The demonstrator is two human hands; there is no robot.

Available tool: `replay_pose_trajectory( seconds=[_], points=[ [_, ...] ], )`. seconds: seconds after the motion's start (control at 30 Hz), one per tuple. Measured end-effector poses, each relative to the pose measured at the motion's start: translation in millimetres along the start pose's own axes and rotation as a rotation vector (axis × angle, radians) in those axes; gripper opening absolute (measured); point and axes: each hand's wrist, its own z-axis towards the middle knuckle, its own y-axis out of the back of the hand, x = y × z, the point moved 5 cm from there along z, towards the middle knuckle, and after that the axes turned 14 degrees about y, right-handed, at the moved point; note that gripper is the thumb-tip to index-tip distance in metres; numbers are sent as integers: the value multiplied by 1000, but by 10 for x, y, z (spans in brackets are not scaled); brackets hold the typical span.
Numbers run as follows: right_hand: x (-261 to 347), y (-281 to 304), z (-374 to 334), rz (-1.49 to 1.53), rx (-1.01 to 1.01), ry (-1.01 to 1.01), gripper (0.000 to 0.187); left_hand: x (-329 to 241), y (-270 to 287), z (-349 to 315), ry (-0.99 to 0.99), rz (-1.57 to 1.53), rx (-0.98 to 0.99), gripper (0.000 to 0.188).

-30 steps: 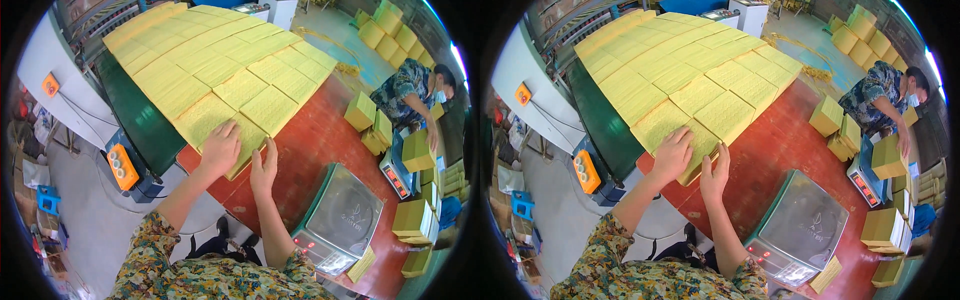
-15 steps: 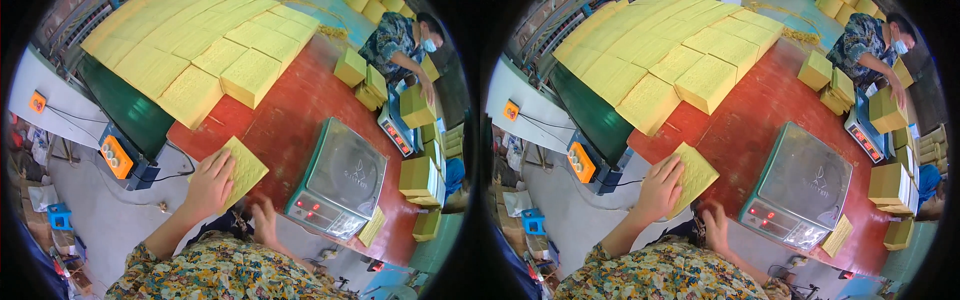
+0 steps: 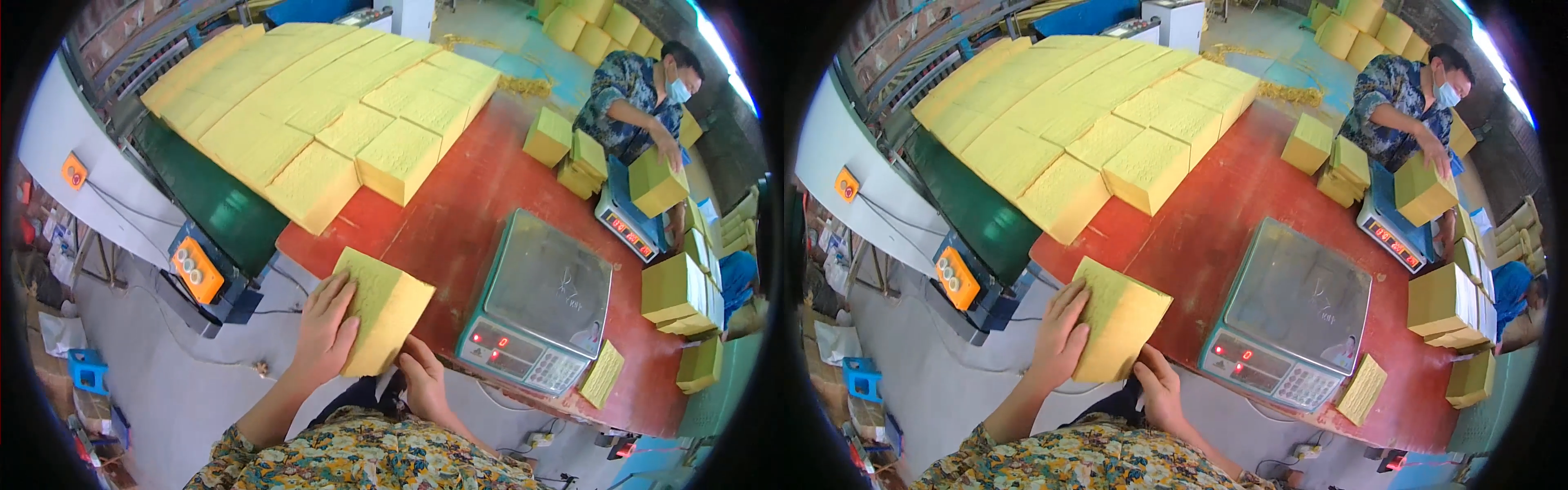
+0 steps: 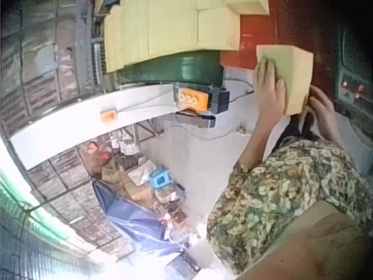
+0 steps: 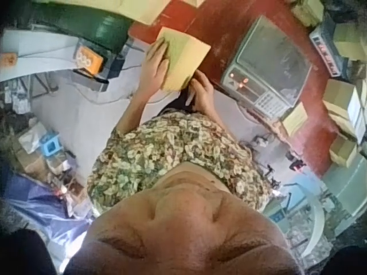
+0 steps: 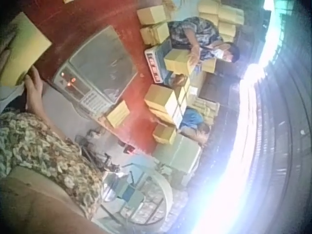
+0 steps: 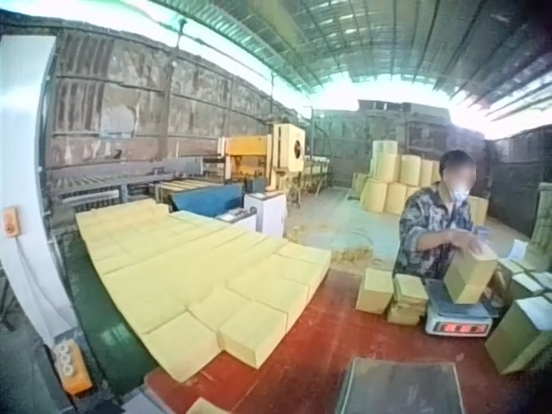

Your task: Weighing stacks of yellow paper blocks and organizing them into larger piles in an industrial setting.

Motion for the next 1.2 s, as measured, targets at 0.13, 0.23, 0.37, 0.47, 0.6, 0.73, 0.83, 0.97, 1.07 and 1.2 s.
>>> replay_pose_trajectory(
  seconds=[0.13,0.23,0.37,0.47,0.6,0.73,0.83,0.97,1.07,1.2],
  points=[
    [703,-86,42,-340,31,447,36,-564,386,135,-173,-202,-17,56],
    [1328,-92,-22,-557,10,879,40,-912,396,232,-340,-535,-23,62],
    [2029,-185,-198,-716,-52,1213,36,-900,-375,139,277,-1634,718,71],
    [2345,-28,-295,-1097,-196,1230,37,-1253,-1096,346,597,-2213,1284,71],
    [2671,470,-194,-1450,-442,1032,35,-1919,-1806,423,613,-1854,1311,67],
    [2981,927,38,-1605,-404,1008,35,-2157,-2416,473,697,-1888,1275,58],
    [3185,1213,282,-1638,-252,1063,31,-2119,-2714,647,704,-1913,1209,48],
    [3087,1557,539,-1575,-22,1005,28,-1887,-2767,699,721,-1499,868,42],
    [3026,1478,503,-1572,120,991,28,-1733,-2263,641,432,-1012,437,45],
    [3139,1689,374,-1414,-65,1068,34,-2229,-1625,548,-32,-657,20,49]
  ],
)
